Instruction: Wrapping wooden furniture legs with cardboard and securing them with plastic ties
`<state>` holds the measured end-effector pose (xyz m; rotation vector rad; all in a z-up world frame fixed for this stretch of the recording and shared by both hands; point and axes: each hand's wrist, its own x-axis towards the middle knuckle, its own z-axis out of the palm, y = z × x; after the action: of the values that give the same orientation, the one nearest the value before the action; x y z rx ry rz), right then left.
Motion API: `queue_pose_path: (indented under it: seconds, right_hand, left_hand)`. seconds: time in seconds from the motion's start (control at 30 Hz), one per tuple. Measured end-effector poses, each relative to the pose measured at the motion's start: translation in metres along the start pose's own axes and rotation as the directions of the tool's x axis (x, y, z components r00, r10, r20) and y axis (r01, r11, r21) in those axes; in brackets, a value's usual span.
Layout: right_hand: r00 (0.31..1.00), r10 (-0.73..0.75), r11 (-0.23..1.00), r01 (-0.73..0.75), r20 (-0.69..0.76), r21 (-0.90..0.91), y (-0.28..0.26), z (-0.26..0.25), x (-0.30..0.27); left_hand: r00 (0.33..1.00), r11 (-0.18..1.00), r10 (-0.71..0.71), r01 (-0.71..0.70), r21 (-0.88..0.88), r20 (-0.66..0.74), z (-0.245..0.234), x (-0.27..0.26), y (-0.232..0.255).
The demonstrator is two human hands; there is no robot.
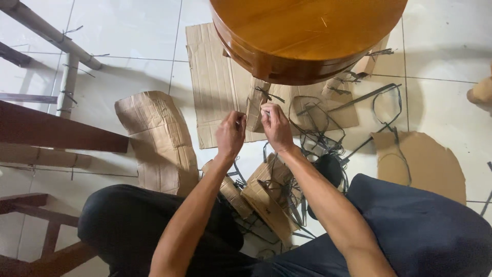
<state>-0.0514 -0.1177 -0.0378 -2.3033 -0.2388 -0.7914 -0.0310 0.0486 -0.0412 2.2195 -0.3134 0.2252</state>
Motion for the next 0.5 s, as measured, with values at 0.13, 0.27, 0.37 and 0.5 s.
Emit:
queue_pose_path:
  seconds: [0.13, 0.27, 0.37, 0.5]
  right_hand:
    - [0.996, 0.087, 0.995, -0.085, -0.036, 0.050, 0.004, 0.008, 0.002]
    - [0.993, 0.113, 0.986, -0.107, -0.040, 0.129, 0.005, 0.011, 0.007]
    - [0.992, 0.121, 0.980, -0.114, -0.030, 0.161, 0.002, 0.009, 0.011]
    - [0.980, 0.181, 0.968, -0.163, -0.080, 0.192, 0.005, 0.014, 0.003]
  left_hand:
    - [0.996, 0.995, 0.087, -0.088, 0.056, 0.007, 0.012, -0.003, 0.001]
    - [0.997, 0.998, 0.038, -0.041, 0.042, 0.065, -0.002, 0.003, 0.022]
    - [0.997, 0.999, 0.029, -0.032, 0.037, 0.070, -0.007, 0.002, 0.025]
    - [0.998, 0.998, 0.026, -0.029, 0.050, 0.058, 0.005, -0.006, 0.019]
